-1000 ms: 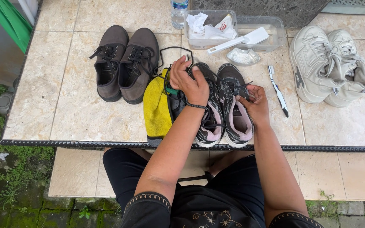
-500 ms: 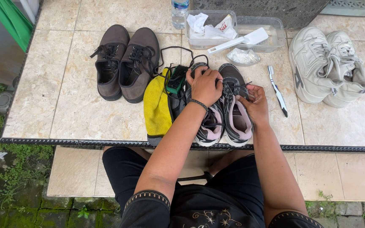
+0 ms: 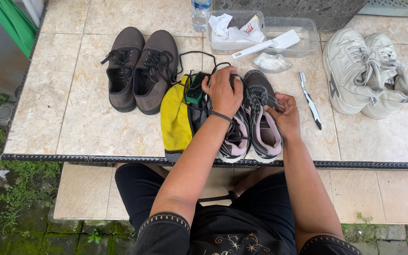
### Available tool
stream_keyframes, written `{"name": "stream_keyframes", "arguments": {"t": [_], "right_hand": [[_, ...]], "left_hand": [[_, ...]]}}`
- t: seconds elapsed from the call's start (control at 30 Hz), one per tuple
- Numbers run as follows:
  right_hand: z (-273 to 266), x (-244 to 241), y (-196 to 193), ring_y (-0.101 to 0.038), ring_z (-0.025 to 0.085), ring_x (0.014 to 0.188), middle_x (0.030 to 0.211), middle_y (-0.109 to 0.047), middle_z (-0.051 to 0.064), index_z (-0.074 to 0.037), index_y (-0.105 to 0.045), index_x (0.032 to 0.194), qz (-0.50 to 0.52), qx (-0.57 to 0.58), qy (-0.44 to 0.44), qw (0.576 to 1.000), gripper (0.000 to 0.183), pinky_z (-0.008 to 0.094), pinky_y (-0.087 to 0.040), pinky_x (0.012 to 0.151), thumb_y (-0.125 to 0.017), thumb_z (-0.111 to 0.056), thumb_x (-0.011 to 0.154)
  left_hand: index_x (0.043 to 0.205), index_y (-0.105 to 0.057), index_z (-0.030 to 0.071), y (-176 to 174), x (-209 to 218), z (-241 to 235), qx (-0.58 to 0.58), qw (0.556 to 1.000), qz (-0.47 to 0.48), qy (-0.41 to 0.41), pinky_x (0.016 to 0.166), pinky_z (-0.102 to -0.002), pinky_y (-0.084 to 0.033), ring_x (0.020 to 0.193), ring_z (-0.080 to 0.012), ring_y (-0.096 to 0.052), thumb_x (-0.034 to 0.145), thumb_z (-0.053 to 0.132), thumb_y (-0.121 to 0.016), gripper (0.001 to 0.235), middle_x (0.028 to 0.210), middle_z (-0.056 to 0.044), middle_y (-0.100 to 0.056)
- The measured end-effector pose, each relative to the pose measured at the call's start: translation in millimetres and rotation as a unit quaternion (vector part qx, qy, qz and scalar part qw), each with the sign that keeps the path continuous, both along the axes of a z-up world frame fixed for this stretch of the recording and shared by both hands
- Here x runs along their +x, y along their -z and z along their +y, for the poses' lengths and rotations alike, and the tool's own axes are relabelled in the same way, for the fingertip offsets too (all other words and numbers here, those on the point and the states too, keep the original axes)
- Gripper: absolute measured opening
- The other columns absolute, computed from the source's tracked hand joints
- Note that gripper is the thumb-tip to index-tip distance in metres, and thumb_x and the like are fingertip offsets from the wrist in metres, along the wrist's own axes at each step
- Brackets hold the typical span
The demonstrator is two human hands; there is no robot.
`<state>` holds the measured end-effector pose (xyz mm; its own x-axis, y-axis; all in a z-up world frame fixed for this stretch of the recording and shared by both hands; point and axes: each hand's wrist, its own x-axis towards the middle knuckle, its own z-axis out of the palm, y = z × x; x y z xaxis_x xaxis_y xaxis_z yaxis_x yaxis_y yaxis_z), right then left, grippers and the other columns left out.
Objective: The person is untying the laces of a black sneaker and then cleaning the upper part of the shoe using a small white scraper and brush.
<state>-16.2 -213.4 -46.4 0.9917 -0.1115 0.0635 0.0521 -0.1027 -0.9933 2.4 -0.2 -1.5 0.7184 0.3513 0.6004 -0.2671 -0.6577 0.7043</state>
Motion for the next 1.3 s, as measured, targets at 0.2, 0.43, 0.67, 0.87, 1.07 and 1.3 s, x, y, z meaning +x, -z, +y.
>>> {"name": "stream_keyframes", "arguments": {"t": [0.2, 0.43, 0.67, 0.87, 1.07, 1.3], "right_hand": [[1, -1, -4, -0.068, 0.003, 0.091, 0.113, -0.061, -0.002, -0.009, -0.057, 0.126, 0.003, -0.01, 0.002, 1.0, 0.065, 0.016, -0.059, 0.079, -0.095, -0.014, 0.074], [13, -12, -54, -0.049, 0.024, 0.133, 0.15, -0.05, 0.015, -0.017, -0.067, 0.128, 0.018, -0.111, -0.043, 0.993, 0.054, 0.034, -0.043, 0.102, -0.09, -0.016, 0.08], [18, 13, -52, -0.037, 0.037, 0.148, 0.159, -0.039, 0.017, -0.022, -0.076, 0.115, 0.049, -0.187, -0.078, 0.978, 0.032, 0.05, -0.029, 0.12, -0.082, -0.014, 0.085], [28, 22, -63, -0.029, 0.045, 0.15, 0.157, -0.04, 0.026, -0.011, -0.078, 0.105, 0.051, -0.192, -0.073, 0.977, 0.017, 0.057, -0.026, 0.121, -0.075, -0.008, 0.089], [31, 12, -65, -0.033, 0.045, 0.148, 0.156, -0.041, 0.026, -0.01, -0.076, 0.105, 0.03, -0.176, -0.032, 0.983, 0.016, 0.056, -0.028, 0.121, -0.075, -0.011, 0.09], [34, 8, -60, -0.025, 0.052, 0.148, 0.156, -0.039, 0.027, -0.011, -0.075, 0.106, 0.007, -0.17, -0.038, 0.985, 0.015, 0.062, -0.025, 0.121, -0.071, -0.007, 0.092]], "left_hand": [[0.097, -0.072, 0.018, -9, -9, 2, 0.114, 0.979, 0.113, 0.124, 0.113, -0.063, -0.02, 0.108, -0.0319, -0.064, 0.091, 0.032, -0.065, 0.018, 0.091, -0.009, -0.074], [0.096, -0.071, 0.015, -47, -20, 4, 0.066, 0.973, 0.158, 0.154, 0.106, -0.055, -0.036, 0.107, -0.0352, -0.065, 0.096, 0.043, -0.057, 0.031, 0.089, -0.012, -0.074], [0.085, -0.067, 0.019, -24, 20, -6, 0.168, 0.931, 0.275, 0.171, 0.105, -0.054, -0.033, 0.092, -0.0302, -0.068, 0.092, 0.047, -0.059, 0.03, 0.077, -0.005, -0.07], [0.1, -0.069, 0.016, -6, 31, -22, 0.178, 0.927, 0.298, 0.144, 0.095, -0.045, -0.046, 0.081, -0.0259, -0.073, 0.099, 0.036, -0.047, 0.029, 0.075, -0.005, -0.072], [0.127, -0.056, 0.003, -14, 13, -16, 0.026, 0.943, 0.294, 0.156, 0.088, -0.047, -0.055, 0.084, -0.0296, -0.075, 0.108, 0.032, -0.035, 0.041, 0.086, -0.012, -0.076], [0.117, -0.059, 0.004, -33, -5, -5, -0.021, 0.928, 0.312, 0.202, 0.089, -0.05, -0.054, 0.098, -0.0407, -0.072, 0.102, 0.048, -0.043, 0.049, 0.096, -0.02, -0.074]]}}
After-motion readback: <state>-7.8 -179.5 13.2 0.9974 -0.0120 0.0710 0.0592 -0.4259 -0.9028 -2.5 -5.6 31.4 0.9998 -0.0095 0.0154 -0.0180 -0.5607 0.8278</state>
